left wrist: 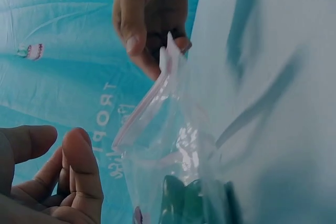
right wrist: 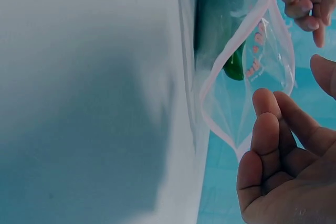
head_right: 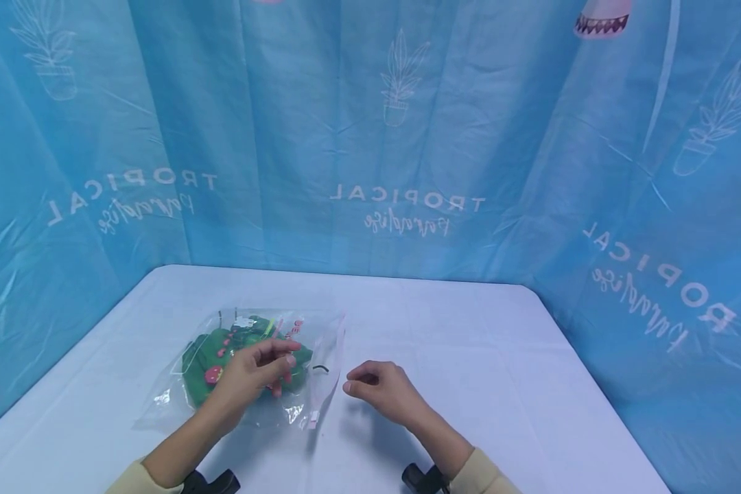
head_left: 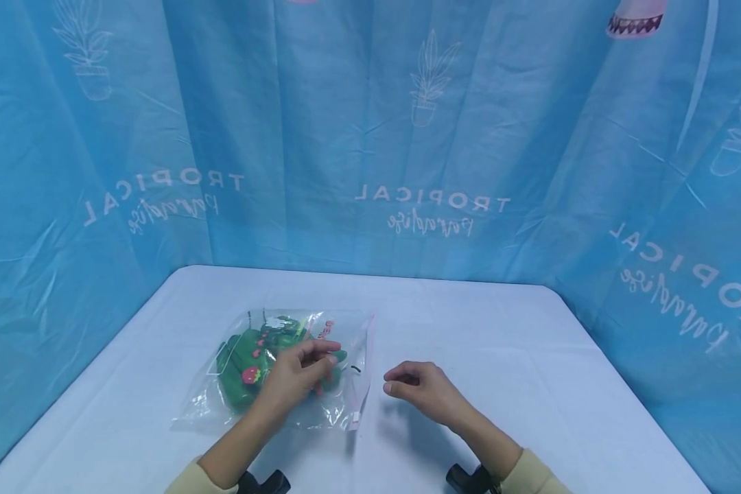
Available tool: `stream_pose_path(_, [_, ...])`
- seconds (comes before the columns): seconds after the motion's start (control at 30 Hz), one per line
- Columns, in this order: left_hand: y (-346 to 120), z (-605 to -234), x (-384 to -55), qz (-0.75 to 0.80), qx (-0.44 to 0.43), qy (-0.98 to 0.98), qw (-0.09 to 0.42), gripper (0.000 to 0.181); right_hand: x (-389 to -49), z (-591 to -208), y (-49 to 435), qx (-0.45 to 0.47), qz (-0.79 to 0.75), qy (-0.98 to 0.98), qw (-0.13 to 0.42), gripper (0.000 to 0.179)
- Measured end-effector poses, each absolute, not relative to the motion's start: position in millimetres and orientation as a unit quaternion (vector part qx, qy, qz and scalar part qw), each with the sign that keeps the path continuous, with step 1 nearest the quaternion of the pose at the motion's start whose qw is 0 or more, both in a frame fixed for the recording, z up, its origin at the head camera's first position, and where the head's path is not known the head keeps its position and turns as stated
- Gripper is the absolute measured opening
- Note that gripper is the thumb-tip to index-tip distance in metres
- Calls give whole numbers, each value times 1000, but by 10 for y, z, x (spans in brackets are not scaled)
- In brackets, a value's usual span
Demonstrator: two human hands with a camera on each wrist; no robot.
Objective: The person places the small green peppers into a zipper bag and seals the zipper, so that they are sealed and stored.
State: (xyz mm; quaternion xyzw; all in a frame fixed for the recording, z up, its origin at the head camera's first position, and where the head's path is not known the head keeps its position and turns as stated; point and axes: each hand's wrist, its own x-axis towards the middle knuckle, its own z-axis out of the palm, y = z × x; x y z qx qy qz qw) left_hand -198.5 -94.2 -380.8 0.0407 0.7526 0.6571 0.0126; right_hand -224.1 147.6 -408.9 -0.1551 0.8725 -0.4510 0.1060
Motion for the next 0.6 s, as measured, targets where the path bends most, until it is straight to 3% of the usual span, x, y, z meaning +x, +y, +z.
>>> stream_pose_path(0.6, [-967, -4091, -1476, 723, 44, 674, 144, 43, -2033, -4186, 1335, -178, -459, 855, 160, 25])
